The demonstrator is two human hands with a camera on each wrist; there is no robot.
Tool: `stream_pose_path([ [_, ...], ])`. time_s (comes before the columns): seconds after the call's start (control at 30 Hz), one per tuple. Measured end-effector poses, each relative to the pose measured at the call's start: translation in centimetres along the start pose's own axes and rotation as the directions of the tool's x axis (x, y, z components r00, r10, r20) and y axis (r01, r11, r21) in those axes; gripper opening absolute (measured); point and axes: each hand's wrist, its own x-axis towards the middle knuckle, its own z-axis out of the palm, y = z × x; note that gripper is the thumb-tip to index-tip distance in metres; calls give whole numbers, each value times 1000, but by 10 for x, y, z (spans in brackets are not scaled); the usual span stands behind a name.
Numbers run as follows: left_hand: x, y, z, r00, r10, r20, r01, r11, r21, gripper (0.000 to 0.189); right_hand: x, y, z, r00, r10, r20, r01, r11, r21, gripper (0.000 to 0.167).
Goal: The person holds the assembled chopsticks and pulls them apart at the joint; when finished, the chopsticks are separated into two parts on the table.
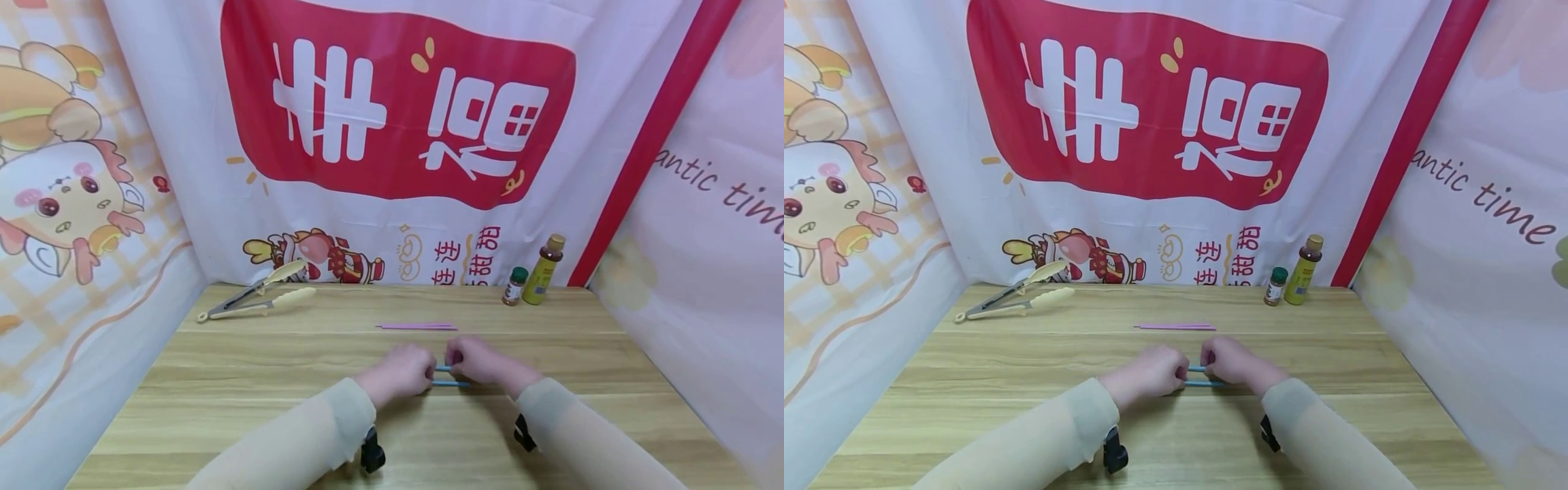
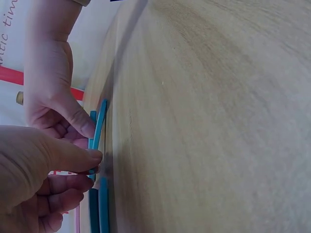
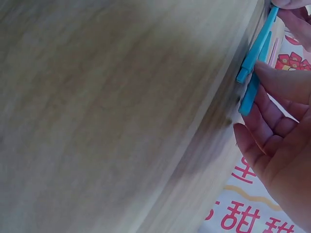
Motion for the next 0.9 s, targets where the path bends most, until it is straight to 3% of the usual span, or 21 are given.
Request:
stream_pose_path([
  [0.33,3,0,4,1000,22,-13,-22,1000,13,18,0,2,0,999,33,21,-34,999,32,15],
  [0.43,3,-3,3,1000,9,-29,-10,999,-30,17,0,2,-1,999,37,22,-38,998,51,15],
  [0.53,2,-9,-8,998,-17,-59,12,996,-93,12,1,2,-8,1000,31,-1,-31,998,62,14],
  [0.67,4,-25,-31,991,-67,-114,57,995,-84,5,6,0,-25,997,23,-71,-20,999,36,13],
  [0.77,10,-45,-46,980,-116,-159,110,993,-49,7,14,-1,-36,992,29,-122,-27,1000,17,12],
  [0.9,19,-74,-59,965,-166,-203,152,985,-81,9,31,-2,-43,984,49,-172,-48,999,13,12],
])
